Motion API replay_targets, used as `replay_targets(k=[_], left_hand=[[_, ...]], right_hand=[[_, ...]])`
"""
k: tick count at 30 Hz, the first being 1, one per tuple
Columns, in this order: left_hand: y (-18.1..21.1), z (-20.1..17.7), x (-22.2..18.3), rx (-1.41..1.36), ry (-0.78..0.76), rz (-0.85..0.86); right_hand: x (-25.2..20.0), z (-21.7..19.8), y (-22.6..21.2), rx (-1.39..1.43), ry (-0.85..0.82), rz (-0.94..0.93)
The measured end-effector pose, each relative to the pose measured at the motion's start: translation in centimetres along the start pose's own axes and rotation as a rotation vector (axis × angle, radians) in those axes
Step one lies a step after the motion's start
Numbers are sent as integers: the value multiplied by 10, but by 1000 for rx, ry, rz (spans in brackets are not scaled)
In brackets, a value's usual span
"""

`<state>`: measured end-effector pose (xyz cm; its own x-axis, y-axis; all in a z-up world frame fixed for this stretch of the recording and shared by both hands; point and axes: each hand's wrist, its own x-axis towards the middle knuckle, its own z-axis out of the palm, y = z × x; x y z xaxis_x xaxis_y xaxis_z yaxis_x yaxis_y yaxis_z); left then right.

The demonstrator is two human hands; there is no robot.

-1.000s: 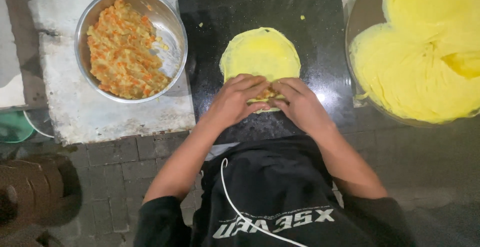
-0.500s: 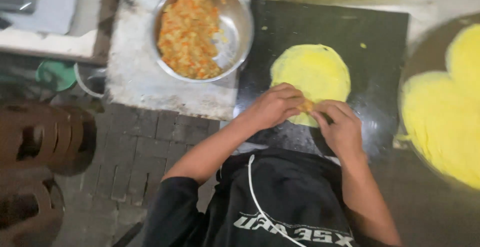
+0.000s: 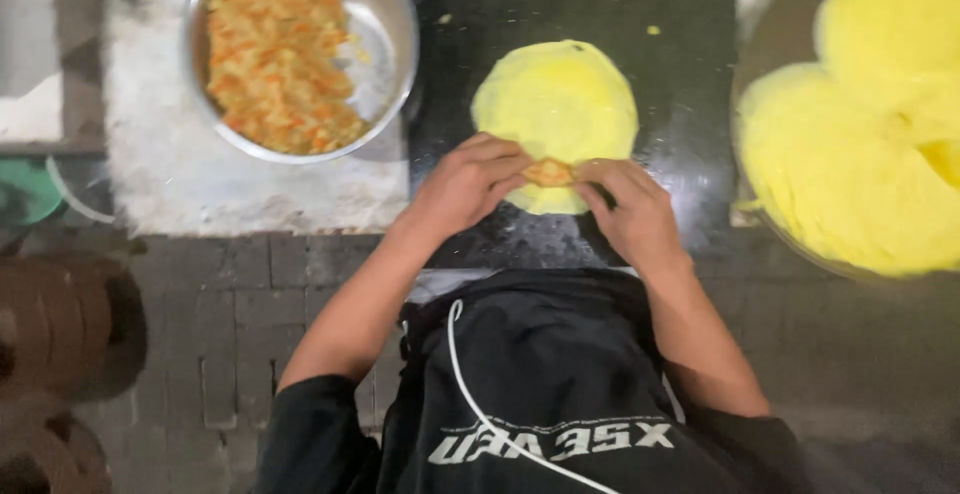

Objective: The person is assembling spring rolls by placing filling on yellow wrappers and rolling them up.

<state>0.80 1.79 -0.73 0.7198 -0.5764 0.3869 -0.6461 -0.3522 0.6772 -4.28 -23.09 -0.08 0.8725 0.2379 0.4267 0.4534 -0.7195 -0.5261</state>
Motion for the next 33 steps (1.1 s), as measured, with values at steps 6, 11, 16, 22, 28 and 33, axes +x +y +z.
replay_targets(k=[6,11,16,22,28,33], left_hand=[[7,-6,1,8,-35,-7],[10,-5,-2,-3,-3,-21],[5,4,-2,-13,61,22],[8,-4,-18,27,181,-4],[-8,25,-29,67,250,28],[0,12,-31,248,153,62]], right_hand=[[-2,-4,-2,13,0,6],[1,-6,-5,44,2,25],[1,-6,-3,48,-5,26],[5,0,-10,19,39,-168],[3,-1,-24,-26,1,-176],[-14,0,-13,-171,-50,-85]])
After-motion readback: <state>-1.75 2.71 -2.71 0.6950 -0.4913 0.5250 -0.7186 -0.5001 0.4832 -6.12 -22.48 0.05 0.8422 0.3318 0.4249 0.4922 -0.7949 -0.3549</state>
